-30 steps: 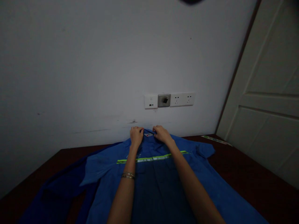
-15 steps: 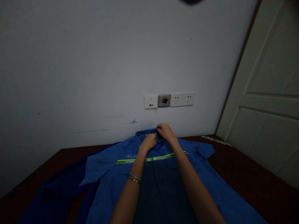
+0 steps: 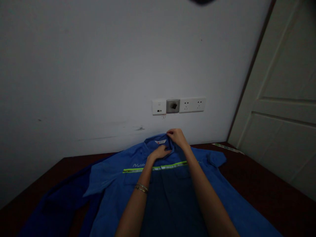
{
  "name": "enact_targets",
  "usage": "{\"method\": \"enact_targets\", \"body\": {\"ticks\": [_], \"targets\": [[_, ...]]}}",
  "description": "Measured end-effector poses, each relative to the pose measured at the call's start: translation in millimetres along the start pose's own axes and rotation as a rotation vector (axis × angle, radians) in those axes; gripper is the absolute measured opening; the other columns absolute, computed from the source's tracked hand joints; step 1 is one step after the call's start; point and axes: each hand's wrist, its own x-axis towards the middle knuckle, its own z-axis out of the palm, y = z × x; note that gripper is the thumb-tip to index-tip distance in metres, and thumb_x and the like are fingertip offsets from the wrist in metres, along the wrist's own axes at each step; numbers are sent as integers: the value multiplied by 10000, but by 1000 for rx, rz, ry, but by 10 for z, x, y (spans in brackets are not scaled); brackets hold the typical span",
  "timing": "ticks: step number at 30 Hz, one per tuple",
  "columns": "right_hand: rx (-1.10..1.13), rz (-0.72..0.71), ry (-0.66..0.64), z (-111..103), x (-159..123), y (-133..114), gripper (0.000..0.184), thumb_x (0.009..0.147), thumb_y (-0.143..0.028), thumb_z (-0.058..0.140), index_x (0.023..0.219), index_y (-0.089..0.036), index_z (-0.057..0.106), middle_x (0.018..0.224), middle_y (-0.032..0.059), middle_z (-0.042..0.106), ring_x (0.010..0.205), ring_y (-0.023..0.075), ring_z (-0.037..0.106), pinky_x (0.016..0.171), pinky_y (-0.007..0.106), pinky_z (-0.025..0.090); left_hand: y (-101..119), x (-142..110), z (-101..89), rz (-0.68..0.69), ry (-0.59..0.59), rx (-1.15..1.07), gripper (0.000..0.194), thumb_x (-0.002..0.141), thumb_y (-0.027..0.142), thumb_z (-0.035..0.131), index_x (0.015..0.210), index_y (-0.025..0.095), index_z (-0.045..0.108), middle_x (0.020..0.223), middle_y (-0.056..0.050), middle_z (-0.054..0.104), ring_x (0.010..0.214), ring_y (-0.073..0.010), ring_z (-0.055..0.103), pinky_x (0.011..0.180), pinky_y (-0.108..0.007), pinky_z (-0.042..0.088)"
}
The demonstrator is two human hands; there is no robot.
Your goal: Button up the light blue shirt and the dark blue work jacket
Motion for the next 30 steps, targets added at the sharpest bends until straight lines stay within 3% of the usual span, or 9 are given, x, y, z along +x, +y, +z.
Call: {"method": "enact_targets", "body": {"ticks": [6,11,15,18,20,23,25,27,30], "targets": [[102,12,61,-51,-2,68,168,748,-204,583,849,-152,706,795,59,703,738,147,633,681,203,441,-12,-5,-8,14,13,-76,382,747,452,501,635,99,595,522,27,463,493,-81,378,465,-207,249],[118,-9,123,-38,7,115,160,741,-207,589,833,-148,706,766,58,699,713,151,628,670,214,441,-109,-15,15,-50,6,20,258,658,339,629,558,114,553,474,57,408,475,-71,353,460,-203,229],[140,-9,107,-17,11,126,160,745,-205,577,831,-153,702,760,54,697,709,151,626,665,218,442,-107,-25,14,-95,6,129,197,648,298,644,595,120,581,494,50,456,481,-79,383,472,-204,257],[153,-11,106,-9,12,105,168,737,-195,579,844,-143,698,771,61,695,711,151,625,663,217,442,22,-58,-92,-135,-25,201,205,641,331,663,617,133,615,529,20,530,509,-99,453,494,-207,301],[155,-19,94,-8,13,92,172,731,-188,579,848,-138,696,770,65,694,710,150,624,664,217,442,135,-105,-228,-146,51,226,214,677,364,638,656,151,638,601,-7,585,579,-121,514,540,-211,343],[162,-28,54,-7,16,80,174,719,-179,584,845,-136,696,756,66,692,703,148,622,660,214,441,220,-195,-435,-108,423,324,218,743,361,586,856,185,646,846,-44,626,826,-174,547,709,-250,389],[178,-36,16,-4,17,71,171,704,-176,598,835,-129,697,745,67,691,688,146,619,645,210,439,176,-244,-507,-73,591,412,315,734,318,611,1028,204,597,1039,-64,585,993,-210,491,825,-296,368],[203,-55,-41,-5,16,56,162,691,-175,608,816,-123,697,734,63,689,670,141,614,628,204,437,68,-269,-511,-67,618,454,427,721,272,631,1134,218,538,1140,-71,538,1066,-227,443,878,-328,339],[250,-79,-125,-22,11,35,167,686,-205,618,807,-120,696,709,52,683,648,136,608,611,198,438,-103,-262,-458,-101,587,447,308,768,225,576,1076,205,570,1077,-64,572,1035,-212,462,884,-339,324]]}}
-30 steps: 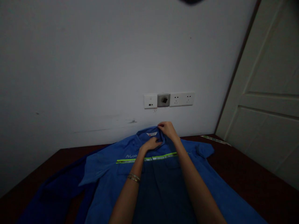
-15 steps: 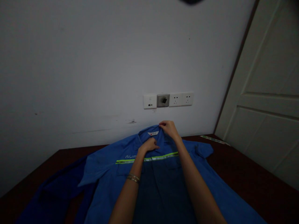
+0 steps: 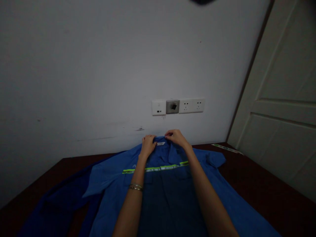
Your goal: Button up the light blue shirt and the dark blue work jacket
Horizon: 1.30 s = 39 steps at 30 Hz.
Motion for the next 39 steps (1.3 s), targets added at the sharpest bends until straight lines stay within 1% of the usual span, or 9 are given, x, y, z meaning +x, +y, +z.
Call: {"method": "enact_targets", "body": {"ticks": [2,6,13,16,20,26,30,34,39], "targets": [[34,4,-33,-23,-7,6,213,692,-263,623,829,-115,693,727,55,683,662,139,607,614,202,443,-47,0,51,-19,11,0,193,799,207,530,972,195,614,994,-57,601,995,-202,481,869,-333,322],[40,80,-46,-94,-38,114,253,742,-306,578,856,-106,682,823,78,684,718,136,604,656,209,452,-67,21,48,-29,57,-1,168,810,200,508,911,192,642,933,-55,615,958,-200,495,841,-324,330],[232,319,-238,-179,-135,241,306,724,-222,595,996,-87,623,700,43,658,553,96,559,501,175,439,-71,3,35,-34,84,-60,205,787,136,507,918,194,654,936,-57,638,972,-200,510,875,-334,325],[313,334,-266,-201,-166,217,303,714,-189,596,1002,-97,616,684,26,647,572,93,564,523,171,452,-76,-3,31,-64,98,-110,260,783,115,502,999,183,629,993,-65,641,996,-194,518,900,-332,322],[437,349,-293,-187,-190,259,295,679,-129,580,971,-116,620,694,12,637,618,99,576,588,195,474,-93,-5,7,-85,119,-140,318,772,108,514,1074,174,588,945,-60,650,944,-182,551,906,-321,334],[516,296,-291,-103,-186,394,309,648,-158,570,952,-116,611,638,-17,585,557,87,526,532,188,431,-160,-9,-18,-79,128,-174,232,774,128,525,987,176,603,919,-48,666,928,-175,572,953,-332,316],[412,248,-251,-43,-165,405,314,680,-169,527,975,-103,610,636,-14,584,531,80,497,508,178,391,-202,-4,-9,-68,120,-162,163,794,157,515,912,183,626,939,-44,672,932,-176,576,983,-344,290],[213,230,-199,-29,-141,354,281,683,-85,476,917,-92,631,697,15,621,622,97,545,556,174,399,-187,-5,0,-61,112,-147,162,813,169,494,904,197,624,922,-38,675,898,-173,583,977,-329,296],[-180,208,-168,-190,-106,57,233,651,-71,535,851,-128,641,752,33,641,671,108,562,588,171,385,-102,-14,-7,-62,127,-123,173,833,180,463,921,199,611,891,-43,666,867,-169,579,946,-314,318]]}}
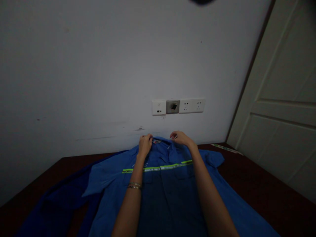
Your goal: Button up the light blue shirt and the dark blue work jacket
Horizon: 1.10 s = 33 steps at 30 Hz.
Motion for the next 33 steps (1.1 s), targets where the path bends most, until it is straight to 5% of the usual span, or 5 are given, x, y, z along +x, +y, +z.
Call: {"method": "enact_targets", "body": {"ticks": [7,15,21,28,33], "targets": [[-344,112,57,49,-107,-388,425,611,-420,695,937,-188,555,927,82,630,825,201,586,622,239,389,66,1,8,-24,32,62,205,854,224,444,936,172,625,928,-74,642,928,-191,539,906,-320,330],[-369,139,49,208,-15,-173,191,697,-116,554,872,-158,617,935,126,643,853,211,602,638,245,391,86,-8,5,-45,51,88,237,854,267,455,951,185,656,936,-74,645,950,-203,500,889,-332,324],[-348,125,110,156,-1,-132,183,699,-125,560,857,-151,648,929,130,650,876,203,596,685,235,394,-80,21,-25,-50,-25,107,223,793,262,543,968,175,651,995,-76,620,993,-200,489,879,-297,352],[-359,132,174,160,-1,-139,179,722,-170,557,859,-161,672,920,138,657,888,221,596,688,249,404,-416,-20,-73,-284,-189,144,294,740,276,583,1007,160,624,1003,-103,610,922,-196,551,740,-247,394],[-361,135,209,169,15,-122,198,752,-181,526,880,-158,676,904,140,659,872,219,600,694,254,407,-467,12,-58,-287,-128,84,226,770,214,526,939,140,656,938,-100,659,876,-182,579,757,-247,389]]}}
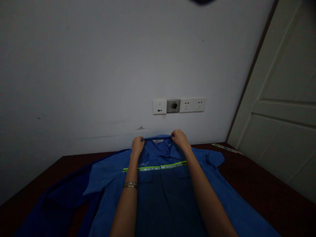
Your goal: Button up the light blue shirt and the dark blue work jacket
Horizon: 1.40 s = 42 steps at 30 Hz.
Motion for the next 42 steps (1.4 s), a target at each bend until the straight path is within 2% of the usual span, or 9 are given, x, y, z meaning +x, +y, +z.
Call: {"method": "enact_targets", "body": {"ticks": [10,15,17,20,24,26,30,39,42], "targets": [[25,-39,-13,132,20,-42,371,725,-38,437,1043,-101,619,1053,155,620,1028,202,539,844,240,364,102,-43,-79,0,-47,27,241,776,180,490,932,147,670,950,-99,666,919,-179,586,785,-239,390],[40,-32,-11,139,33,-46,383,746,-53,423,1083,-103,597,1054,144,625,1021,186,543,859,229,355,487,-125,-245,15,24,91,219,757,297,542,939,212,632,1008,-57,630,926,-184,570,737,-249,408],[48,-23,-13,136,39,-48,336,777,-102,431,1061,-118,610,1025,132,637,975,177,564,845,224,362,719,-192,-261,87,-64,85,201,754,341,549,884,213,634,937,-46,648,889,-183,579,727,-250,413],[56,-14,-20,131,42,-54,273,797,-192,475,1013,-143,636,985,112,651,926,171,580,819,219,373,1009,-322,-143,203,-307,69,255,738,431,559,800,200,648,872,-58,662,852,-192,596,708,-251,422],[50,-4,-2,107,33,-53,253,807,-295,506,958,-171,666,985,104,650,936,185,577,779,229,384,1133,-453,222,238,-425,34,422,742,560,495,805,168,637,885,-93,657,857,-217,607,704,-270,443],[42,4,31,91,31,-48,251,811,-320,510,940,-181,674,1021,107,637,948,188,574,770,231,383,1110,-473,405,220,-439,3,421,745,546,501,842,156,629,901,-104,654,853,-224,611,696,-278,451],[45,29,10,72,40,-43,245,828,-313,488,917,-184,676,939,101,664,909,187,594,736,231,387,1056,-472,614,160,-396,-36,271,784,344,506,920,134,609,934,-118,649,874,-224,613,695,-276,456],[32,54,26,107,32,-63,260,833,-266,471,1021,-199,637,991,97,653,949,181,584,756,228,386,1091,-590,721,118,-275,33,261,803,300,518,1006,146,576,996,-143,632,949,-239,598,750,-287,445],[19,48,32,103,24,-56,267,837,-249,456,1035,-198,629,986,95,652,958,177,578,773,227,384,1127,-570,632,122,-300,37,290,781,375,550,967,156,590,957,-129,642,914,-241,607,722,-283,444]]}}
